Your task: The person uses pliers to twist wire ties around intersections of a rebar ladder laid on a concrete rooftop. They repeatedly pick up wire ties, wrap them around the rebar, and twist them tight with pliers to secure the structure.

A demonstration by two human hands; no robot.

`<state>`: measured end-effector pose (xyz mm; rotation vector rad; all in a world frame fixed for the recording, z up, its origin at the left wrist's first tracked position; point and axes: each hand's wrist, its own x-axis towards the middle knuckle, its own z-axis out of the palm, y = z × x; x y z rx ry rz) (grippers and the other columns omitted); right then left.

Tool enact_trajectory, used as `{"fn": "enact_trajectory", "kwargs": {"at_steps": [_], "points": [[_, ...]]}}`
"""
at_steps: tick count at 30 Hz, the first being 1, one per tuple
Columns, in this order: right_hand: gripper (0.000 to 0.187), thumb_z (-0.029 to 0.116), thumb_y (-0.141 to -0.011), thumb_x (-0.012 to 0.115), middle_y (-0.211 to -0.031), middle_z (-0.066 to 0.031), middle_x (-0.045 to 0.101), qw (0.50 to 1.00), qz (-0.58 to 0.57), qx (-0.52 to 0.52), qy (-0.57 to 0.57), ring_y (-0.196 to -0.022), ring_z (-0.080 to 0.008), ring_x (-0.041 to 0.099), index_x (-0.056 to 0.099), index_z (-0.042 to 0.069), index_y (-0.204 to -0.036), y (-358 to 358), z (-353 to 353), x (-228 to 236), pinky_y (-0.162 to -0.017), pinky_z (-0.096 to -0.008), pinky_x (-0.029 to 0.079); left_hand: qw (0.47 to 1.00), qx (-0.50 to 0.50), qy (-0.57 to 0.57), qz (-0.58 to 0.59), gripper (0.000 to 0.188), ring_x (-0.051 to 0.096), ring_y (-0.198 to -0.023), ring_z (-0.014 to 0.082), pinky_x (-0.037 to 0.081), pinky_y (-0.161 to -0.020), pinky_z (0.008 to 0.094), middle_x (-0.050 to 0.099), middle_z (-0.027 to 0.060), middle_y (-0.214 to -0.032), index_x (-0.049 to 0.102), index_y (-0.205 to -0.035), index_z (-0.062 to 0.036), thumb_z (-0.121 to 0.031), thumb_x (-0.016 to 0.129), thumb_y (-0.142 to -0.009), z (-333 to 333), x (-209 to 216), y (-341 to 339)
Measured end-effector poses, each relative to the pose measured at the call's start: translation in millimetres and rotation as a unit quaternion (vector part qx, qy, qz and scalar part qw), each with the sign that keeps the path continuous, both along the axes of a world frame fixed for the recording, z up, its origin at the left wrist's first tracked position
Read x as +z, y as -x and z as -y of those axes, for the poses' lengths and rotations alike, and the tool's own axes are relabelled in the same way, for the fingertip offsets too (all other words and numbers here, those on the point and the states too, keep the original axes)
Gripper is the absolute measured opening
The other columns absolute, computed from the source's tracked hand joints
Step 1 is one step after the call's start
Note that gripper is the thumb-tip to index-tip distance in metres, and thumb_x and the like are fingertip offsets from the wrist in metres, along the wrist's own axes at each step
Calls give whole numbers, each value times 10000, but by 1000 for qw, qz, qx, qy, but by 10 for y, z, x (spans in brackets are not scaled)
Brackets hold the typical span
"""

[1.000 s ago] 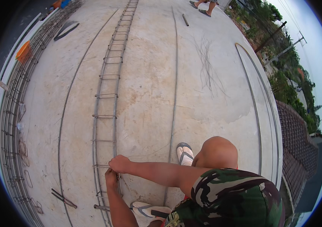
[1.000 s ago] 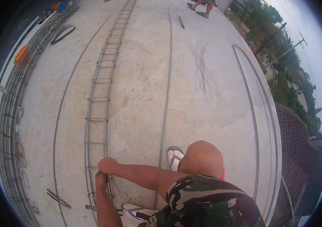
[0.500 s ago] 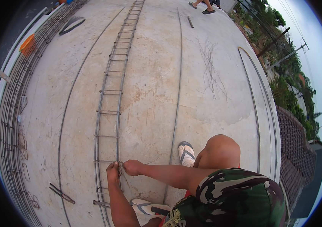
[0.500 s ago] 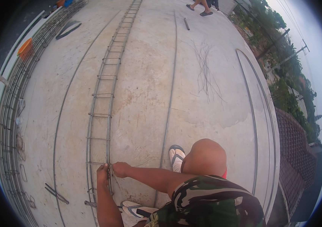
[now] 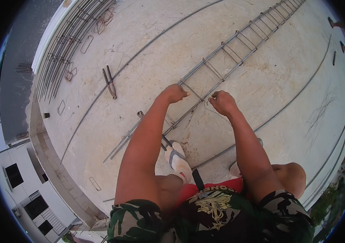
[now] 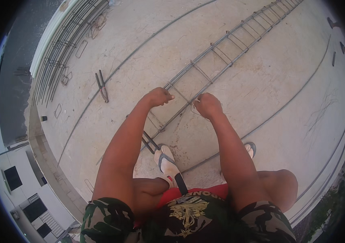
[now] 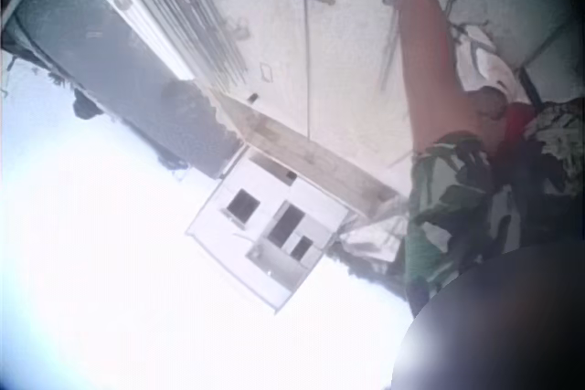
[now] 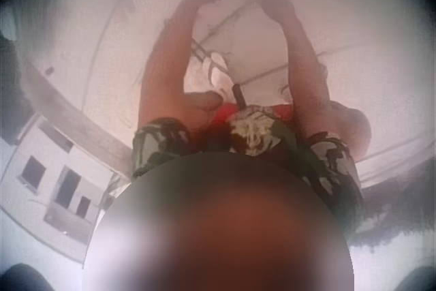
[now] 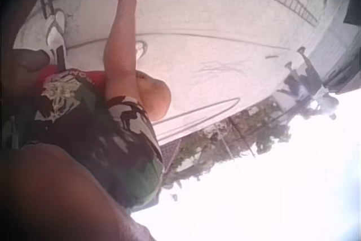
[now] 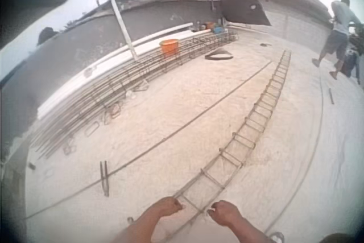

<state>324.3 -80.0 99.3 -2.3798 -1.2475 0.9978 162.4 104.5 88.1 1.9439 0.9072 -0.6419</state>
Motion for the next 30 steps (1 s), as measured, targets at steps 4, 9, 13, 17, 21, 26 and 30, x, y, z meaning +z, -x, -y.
{"fn": "enact_trajectory", "kwargs": {"at_steps": [4,9,13,17,21,26,30], "points": [[383,279,-860,591,-1032,-245,662,996,-20,-66,-62,-1007,-364,631,663,-20,-1087,-192,-141,294,-884,-412,488,982,-57,-81,-162,521,632,-617,236,520,-561,363,670,133,-748,681,-811,36,-468,573,-886,-536,487,627],[389,261,-867,587,-1028,-240,670,995,-73,-18,-68,-1007,-358,638,649,-47,-1097,-23,-204,372,-887,-392,487,957,181,-76,-216,626,660,-597,259,538,-611,371,648,148,-640,669,-693,21,-587,590,-815,5,246,1706],[377,268,-863,593,-997,-247,667,977,-185,102,-40,-966,-373,636,657,-35,-1076,603,-175,216,-865,-399,488,915,385,-12,-118,636,657,-551,248,531,-519,344,645,159,-643,650,-680,34,-596,642,-756,618,-257,1927],[484,318,-857,608,-1075,-255,646,942,-215,248,64,-1052,-370,605,606,-65,-1153,1244,-46,57,-922,-410,467,905,420,-2,-73,485,621,-570,211,528,-497,343,630,125,-719,617,-815,45,-434,679,-761,613,-470,1979],[748,415,-827,656,-1100,-280,618,949,-214,227,52,-1123,-377,560,432,-92,-1329,1405,-20,75,-966,-405,448,901,427,63,30,349,624,-542,199,510,-469,321,607,106,-644,598,-810,45,-297,649,-767,467,-14,1743],[512,382,-856,618,-925,-251,645,953,-285,95,44,-929,-403,626,567,-35,-1149,1275,-307,463,-820,-443,475,832,452,222,232,473,643,-795,201,539,-644,307,612,149,-931,540,-1036,50,-358,671,-837,417,498,1057],[374,283,-881,580,-929,-234,651,980,-151,84,97,-926,-397,620,595,-19,-1100,627,-304,473,-809,-459,476,855,359,262,266,614,622,-923,220,526,-767,336,588,163,-1060,504,-1172,54,-433,680,-843,310,593,592]]}}
